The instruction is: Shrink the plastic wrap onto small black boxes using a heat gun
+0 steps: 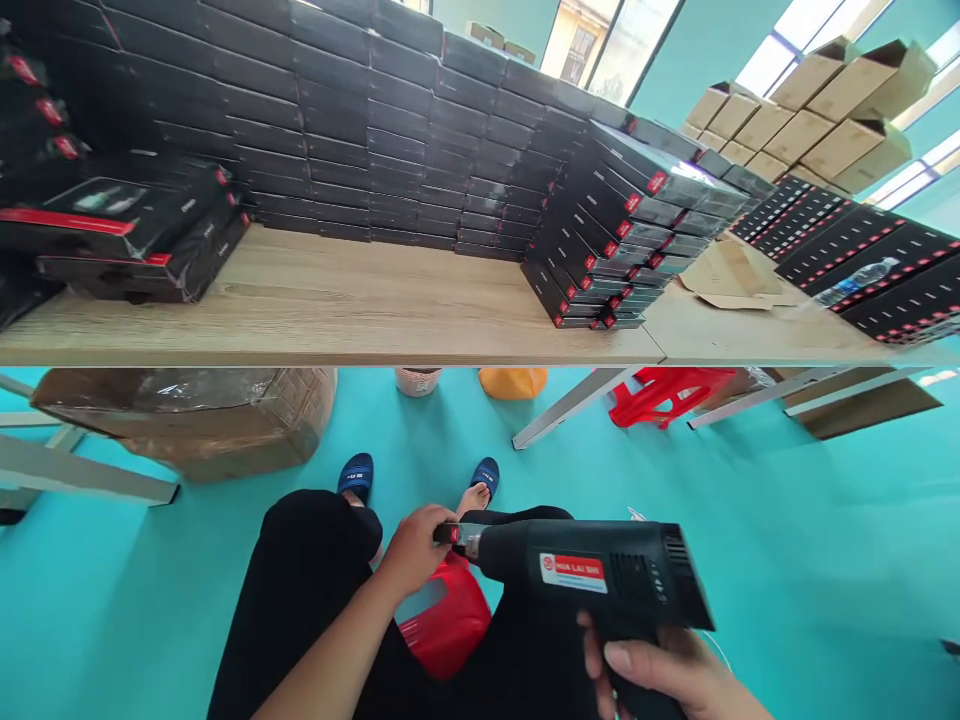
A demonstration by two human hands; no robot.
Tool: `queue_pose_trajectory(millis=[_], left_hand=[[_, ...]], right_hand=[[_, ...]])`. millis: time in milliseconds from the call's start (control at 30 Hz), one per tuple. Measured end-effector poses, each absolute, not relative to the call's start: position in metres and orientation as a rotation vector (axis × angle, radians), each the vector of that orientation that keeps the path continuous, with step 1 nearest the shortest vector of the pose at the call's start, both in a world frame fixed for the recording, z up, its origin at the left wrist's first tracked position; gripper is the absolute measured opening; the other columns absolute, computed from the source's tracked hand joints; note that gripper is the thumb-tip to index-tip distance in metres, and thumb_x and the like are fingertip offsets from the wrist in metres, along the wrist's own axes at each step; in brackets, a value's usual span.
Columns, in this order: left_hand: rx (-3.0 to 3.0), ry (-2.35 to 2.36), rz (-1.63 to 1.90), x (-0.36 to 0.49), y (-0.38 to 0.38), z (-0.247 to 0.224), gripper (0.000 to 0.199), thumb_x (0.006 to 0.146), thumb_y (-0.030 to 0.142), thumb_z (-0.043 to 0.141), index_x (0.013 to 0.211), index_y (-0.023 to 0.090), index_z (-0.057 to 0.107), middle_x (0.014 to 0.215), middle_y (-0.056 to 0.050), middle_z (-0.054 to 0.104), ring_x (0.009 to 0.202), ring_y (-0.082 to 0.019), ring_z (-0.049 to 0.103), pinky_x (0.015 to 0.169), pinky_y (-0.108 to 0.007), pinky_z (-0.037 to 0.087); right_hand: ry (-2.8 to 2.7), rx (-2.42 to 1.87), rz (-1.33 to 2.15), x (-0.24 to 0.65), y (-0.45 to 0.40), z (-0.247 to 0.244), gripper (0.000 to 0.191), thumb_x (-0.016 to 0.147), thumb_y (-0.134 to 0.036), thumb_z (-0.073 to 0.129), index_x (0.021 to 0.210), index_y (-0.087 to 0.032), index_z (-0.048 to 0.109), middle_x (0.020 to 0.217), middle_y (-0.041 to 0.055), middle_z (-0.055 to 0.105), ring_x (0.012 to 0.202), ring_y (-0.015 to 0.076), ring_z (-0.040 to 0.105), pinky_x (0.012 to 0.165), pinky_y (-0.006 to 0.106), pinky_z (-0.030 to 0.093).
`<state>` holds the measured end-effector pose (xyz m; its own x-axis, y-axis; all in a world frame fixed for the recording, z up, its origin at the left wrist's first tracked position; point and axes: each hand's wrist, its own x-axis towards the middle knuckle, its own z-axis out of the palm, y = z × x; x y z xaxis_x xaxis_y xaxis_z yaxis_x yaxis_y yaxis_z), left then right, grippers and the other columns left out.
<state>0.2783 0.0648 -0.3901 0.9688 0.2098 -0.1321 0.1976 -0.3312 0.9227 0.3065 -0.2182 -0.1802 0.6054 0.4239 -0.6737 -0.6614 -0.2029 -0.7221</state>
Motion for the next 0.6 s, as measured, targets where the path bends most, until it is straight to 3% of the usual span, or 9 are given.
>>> queue_pose_trajectory(millis=[100, 233, 433, 600], left_hand=[[1.836, 0.319, -0.021, 0.278, 0.065, -0.388, 0.021, 0.072, 0.019, 0.066, 0.092, 0.023, 0.072, 0.098, -0.006, 0.07, 0.093, -0.025, 0.063, 0.085, -0.035, 0.047], [1.687, 0.383, -0.079, 0.276, 0.07, -0.388, 0.031, 0.069, 0.031, 0.072, 0.099, 0.021, 0.071, 0.09, -0.004, 0.073, 0.087, -0.025, 0.066, 0.081, -0.035, 0.05], [1.412, 0.46, -0.108, 0.285, 0.072, -0.387, 0.034, 0.06, 0.033, 0.08, 0.09, 0.019, 0.072, 0.087, -0.004, 0.076, 0.092, -0.028, 0.068, 0.085, -0.038, 0.051], [0.975, 0.568, -0.169, 0.282, 0.083, -0.382, 0.039, 0.071, 0.043, 0.072, 0.1, 0.017, 0.069, 0.087, -0.008, 0.078, 0.08, -0.027, 0.073, 0.08, -0.043, 0.055]], right_hand=[[0.196, -1.475, 0.965, 0.31, -0.217, -0.185, 0.045, 0.065, -0.044, 0.085, 0.097, -0.014, 0.073, 0.079, 0.0072, 0.071, 0.065, 0.0212, 0.066, 0.056, 0.031, 0.048], [0.294, -1.516, 0.884, 0.319, -0.238, -0.184, 0.043, 0.069, -0.045, 0.082, 0.098, -0.014, 0.074, 0.079, 0.0075, 0.071, 0.064, 0.0211, 0.065, 0.053, 0.03, 0.048], [0.38, -1.433, 0.877, 0.326, -0.242, -0.175, 0.041, 0.068, -0.041, 0.083, 0.098, -0.013, 0.074, 0.078, 0.0075, 0.071, 0.063, 0.0187, 0.063, 0.052, 0.027, 0.047], [0.393, -1.344, 0.93, 0.327, -0.242, -0.183, 0.041, 0.067, -0.042, 0.082, 0.095, -0.013, 0.075, 0.074, 0.0066, 0.068, 0.057, 0.0174, 0.061, 0.047, 0.025, 0.044]])
